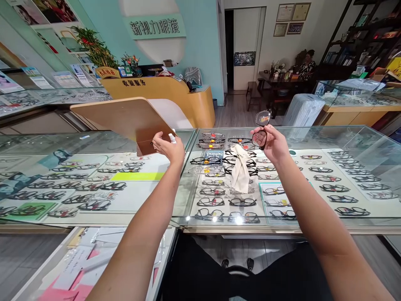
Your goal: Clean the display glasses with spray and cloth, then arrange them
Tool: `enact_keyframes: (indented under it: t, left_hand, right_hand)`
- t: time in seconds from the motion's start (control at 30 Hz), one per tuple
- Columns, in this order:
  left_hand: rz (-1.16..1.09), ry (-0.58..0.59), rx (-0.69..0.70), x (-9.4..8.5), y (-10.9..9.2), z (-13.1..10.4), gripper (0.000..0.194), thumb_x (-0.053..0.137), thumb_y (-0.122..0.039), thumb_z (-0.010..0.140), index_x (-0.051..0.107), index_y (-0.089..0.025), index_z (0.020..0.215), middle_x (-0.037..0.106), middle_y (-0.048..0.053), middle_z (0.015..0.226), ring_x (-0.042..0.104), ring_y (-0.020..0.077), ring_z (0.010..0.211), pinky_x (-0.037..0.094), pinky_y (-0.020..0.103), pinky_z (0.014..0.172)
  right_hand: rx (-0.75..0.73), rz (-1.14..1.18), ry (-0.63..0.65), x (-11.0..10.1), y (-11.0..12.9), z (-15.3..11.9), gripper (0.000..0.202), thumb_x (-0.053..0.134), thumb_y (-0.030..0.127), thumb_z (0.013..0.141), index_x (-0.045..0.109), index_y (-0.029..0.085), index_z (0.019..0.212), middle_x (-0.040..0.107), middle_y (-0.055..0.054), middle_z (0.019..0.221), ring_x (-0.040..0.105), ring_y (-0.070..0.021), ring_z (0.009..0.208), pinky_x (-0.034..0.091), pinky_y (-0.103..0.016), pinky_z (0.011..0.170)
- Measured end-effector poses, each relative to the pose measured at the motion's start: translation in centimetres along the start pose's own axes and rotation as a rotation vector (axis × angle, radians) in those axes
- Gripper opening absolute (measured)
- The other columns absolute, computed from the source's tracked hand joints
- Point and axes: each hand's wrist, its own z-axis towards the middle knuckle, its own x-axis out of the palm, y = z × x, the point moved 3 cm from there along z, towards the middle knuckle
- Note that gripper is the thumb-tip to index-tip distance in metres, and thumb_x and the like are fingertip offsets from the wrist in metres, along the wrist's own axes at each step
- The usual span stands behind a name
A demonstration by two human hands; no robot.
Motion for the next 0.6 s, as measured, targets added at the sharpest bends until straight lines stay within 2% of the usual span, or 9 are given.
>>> enact_keyframes:
  t: [0.1, 0.2, 0.27, 0.33, 0.43, 0.5, 0.6]
  left_hand:
    - [-0.01, -0.149, 0.078, -1.5, -2.3, -0.8, 0.051, 0.068, -0.014, 0.088, 0.046, -0.021, 0.133, 0.058, 0.022, 0.15, 0.055, 0.0385, 0.145, 0.042, 0.057, 0.121]
    - [-0.08, -0.137, 0.247, -2.6, -4.9, -2.0, 0.046, 0.069, -0.016, 0.085, 0.051, -0.021, 0.127, 0.062, 0.02, 0.142, 0.06, 0.0367, 0.136, 0.043, 0.054, 0.118]
    - [-0.153, -0.045, 0.366, -3.1, -6.7, -3.1, 0.028, 0.066, -0.022, 0.088, 0.056, -0.021, 0.114, 0.069, 0.016, 0.124, 0.065, 0.034, 0.121, 0.046, 0.05, 0.111]
    - [-0.242, 0.179, 0.479, -3.4, -8.6, -4.5, 0.008, 0.061, -0.028, 0.094, 0.06, -0.022, 0.099, 0.07, 0.009, 0.099, 0.067, 0.0277, 0.096, 0.05, 0.042, 0.095]
    - [-0.284, 0.655, 0.603, -3.7, -11.5, -7.4, 0.022, 0.054, -0.036, 0.102, 0.062, -0.023, 0.085, 0.066, 0.002, 0.075, 0.058, 0.0193, 0.069, 0.044, 0.033, 0.072]
    - [-0.19, 0.907, 0.687, -4.1, -13.2, -9.7, 0.034, 0.053, -0.041, 0.105, 0.063, -0.023, 0.078, 0.067, 0.001, 0.07, 0.057, 0.0178, 0.064, 0.038, 0.033, 0.068]
    - [0.104, 1.104, 0.784, -5.0, -15.2, -12.8, 0.047, 0.054, -0.053, 0.109, 0.069, -0.022, 0.076, 0.075, 0.005, 0.074, 0.065, 0.0216, 0.07, 0.032, 0.034, 0.066]
  right_hand:
    - [-0.001, 0.009, 0.0, 0.1, 0.1, 0.0, 0.033, 0.086, 0.033, 0.087, 0.054, 0.026, 0.085, 0.082, -0.002, 0.094, 0.08, -0.0184, 0.097, 0.067, -0.026, 0.082]
    - [0.006, 0.026, 0.016, 0.3, 0.1, -0.1, 0.034, 0.087, 0.033, 0.085, 0.054, 0.026, 0.084, 0.081, -0.002, 0.093, 0.081, -0.018, 0.096, 0.066, -0.024, 0.08]
    - [0.007, 0.039, 0.026, 0.4, 0.1, -0.1, 0.034, 0.088, 0.033, 0.084, 0.055, 0.026, 0.084, 0.081, -0.001, 0.092, 0.081, -0.0176, 0.095, 0.066, -0.023, 0.079]
    - [0.004, 0.044, 0.029, 0.4, 0.1, -0.1, 0.032, 0.088, 0.033, 0.084, 0.056, 0.026, 0.084, 0.081, -0.001, 0.091, 0.08, -0.0174, 0.095, 0.066, -0.023, 0.078]
    - [-0.002, 0.022, 0.033, 0.4, 0.1, -0.2, 0.03, 0.086, 0.034, 0.087, 0.057, 0.026, 0.085, 0.081, -0.001, 0.093, 0.08, -0.0181, 0.097, 0.066, -0.025, 0.079]
    - [-0.009, -0.006, 0.036, 0.4, 0.1, -0.2, 0.03, 0.085, 0.036, 0.088, 0.056, 0.027, 0.085, 0.081, -0.002, 0.095, 0.08, -0.0192, 0.097, 0.067, -0.027, 0.081]
    - [-0.011, -0.019, 0.045, 0.6, 0.2, -0.4, 0.033, 0.086, 0.038, 0.087, 0.055, 0.027, 0.084, 0.081, -0.002, 0.096, 0.079, -0.0194, 0.097, 0.067, -0.027, 0.083]
